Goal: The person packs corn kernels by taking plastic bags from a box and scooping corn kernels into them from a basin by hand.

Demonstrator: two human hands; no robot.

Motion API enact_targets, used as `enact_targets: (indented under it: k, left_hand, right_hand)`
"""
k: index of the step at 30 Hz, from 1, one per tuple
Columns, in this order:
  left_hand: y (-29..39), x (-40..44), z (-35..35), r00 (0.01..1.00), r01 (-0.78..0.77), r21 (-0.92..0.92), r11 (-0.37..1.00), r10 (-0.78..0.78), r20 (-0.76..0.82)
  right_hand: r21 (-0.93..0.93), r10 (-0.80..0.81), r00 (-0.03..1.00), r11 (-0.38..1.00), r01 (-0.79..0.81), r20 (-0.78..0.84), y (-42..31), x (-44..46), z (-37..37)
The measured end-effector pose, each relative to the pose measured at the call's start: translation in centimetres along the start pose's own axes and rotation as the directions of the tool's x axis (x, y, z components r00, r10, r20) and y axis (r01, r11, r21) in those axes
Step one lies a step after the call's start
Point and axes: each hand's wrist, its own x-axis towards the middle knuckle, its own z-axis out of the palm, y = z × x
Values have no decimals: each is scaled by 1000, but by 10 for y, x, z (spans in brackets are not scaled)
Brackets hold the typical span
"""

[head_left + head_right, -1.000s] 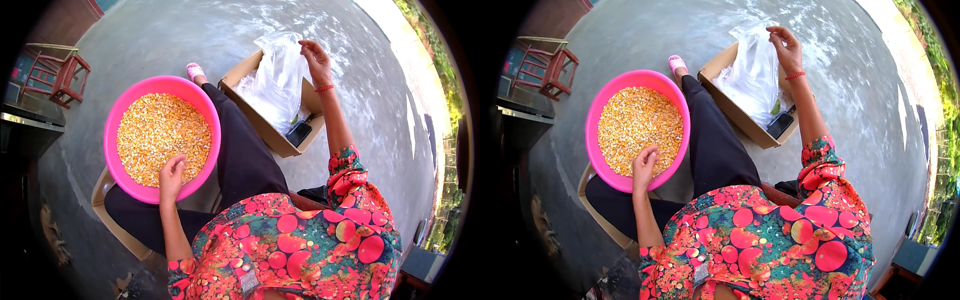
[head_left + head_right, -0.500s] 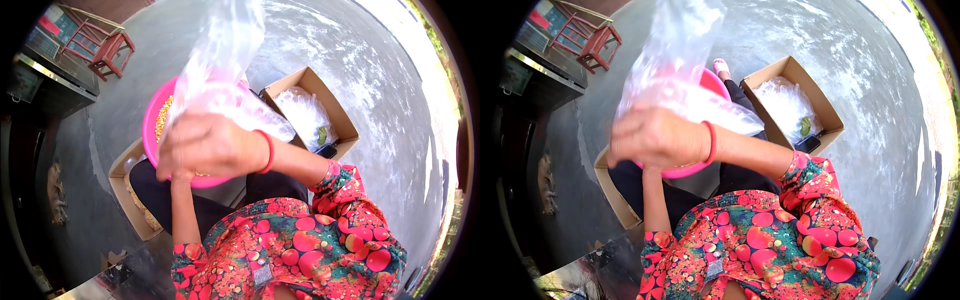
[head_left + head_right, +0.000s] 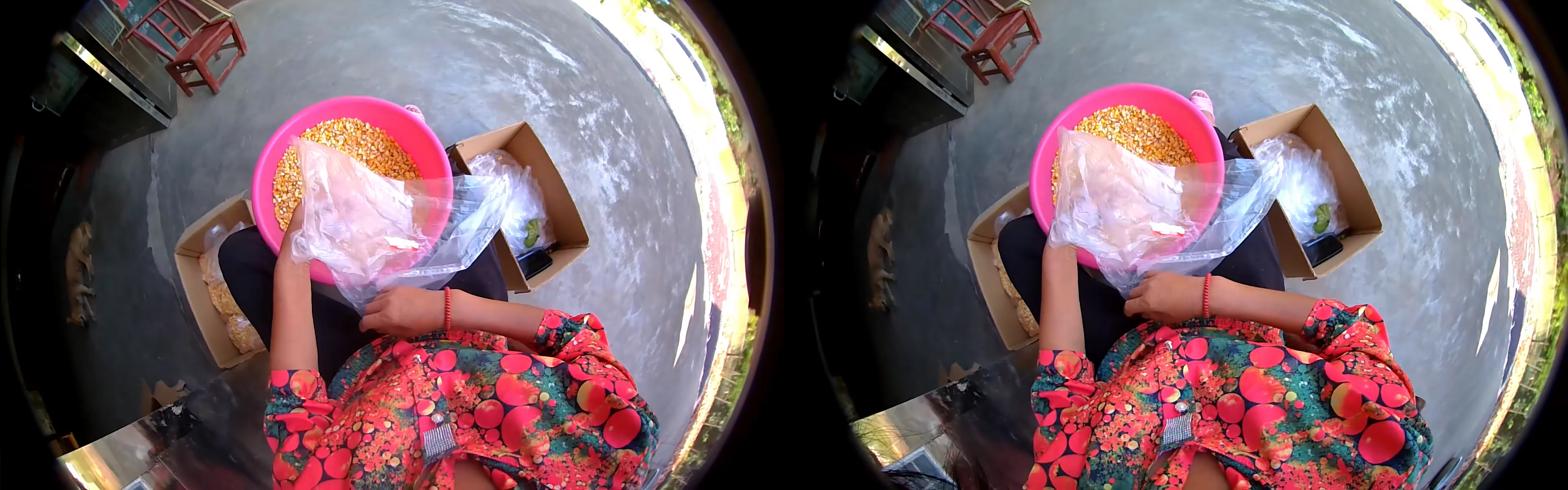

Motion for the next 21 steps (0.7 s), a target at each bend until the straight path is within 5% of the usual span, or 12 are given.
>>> enact_targets:
  k: [2, 5, 9, 11, 15, 16, 18, 19, 21]
  left_hand:
    - [5, -4, -9, 994, -102, 8, 995, 102, -40]
    - [22, -20, -29, 953, -281, 41, 959, 284, -110]
    - [42, -51, -56, 883, -431, 124, 894, 446, -146]
    - [46, -65, -67, 857, -469, 165, 868, 492, -154]
    - [35, -85, -77, 851, -472, 181, 863, 499, -162]
    - [27, -88, -77, 871, -440, 167, 882, 465, -159]
    - [7, -93, -74, 926, -333, 118, 936, 348, -148]
    - [-5, -88, -71, 927, -332, 183, 925, 356, -119]
    - [-30, -70, -15, 843, -327, 206, 922, 384, -377]
  right_hand:
    - [115, 159, 984, 982, -150, -75, -3, -13, -15]
    - [48, 374, 888, 926, -376, -267, 5, -35, -34]
    - [58, 499, 737, 843, -535, -456, 20, -42, -62]
    - [-116, 405, 741, 834, -539, -536, 42, -42, -64]
    - [-145, 415, 776, 833, -534, -476, 56, -31, -67]
    - [162, 467, 751, 880, -446, -468, 46, -24, -72]
    - [701, 536, 765, 695, -159, -358, 11, -7, -86]
    - [699, 451, 806, 712, -65, -383, -10, 2, -92]
    - [186, 207, 816, 975, -124, -541, -32, 16, -92]
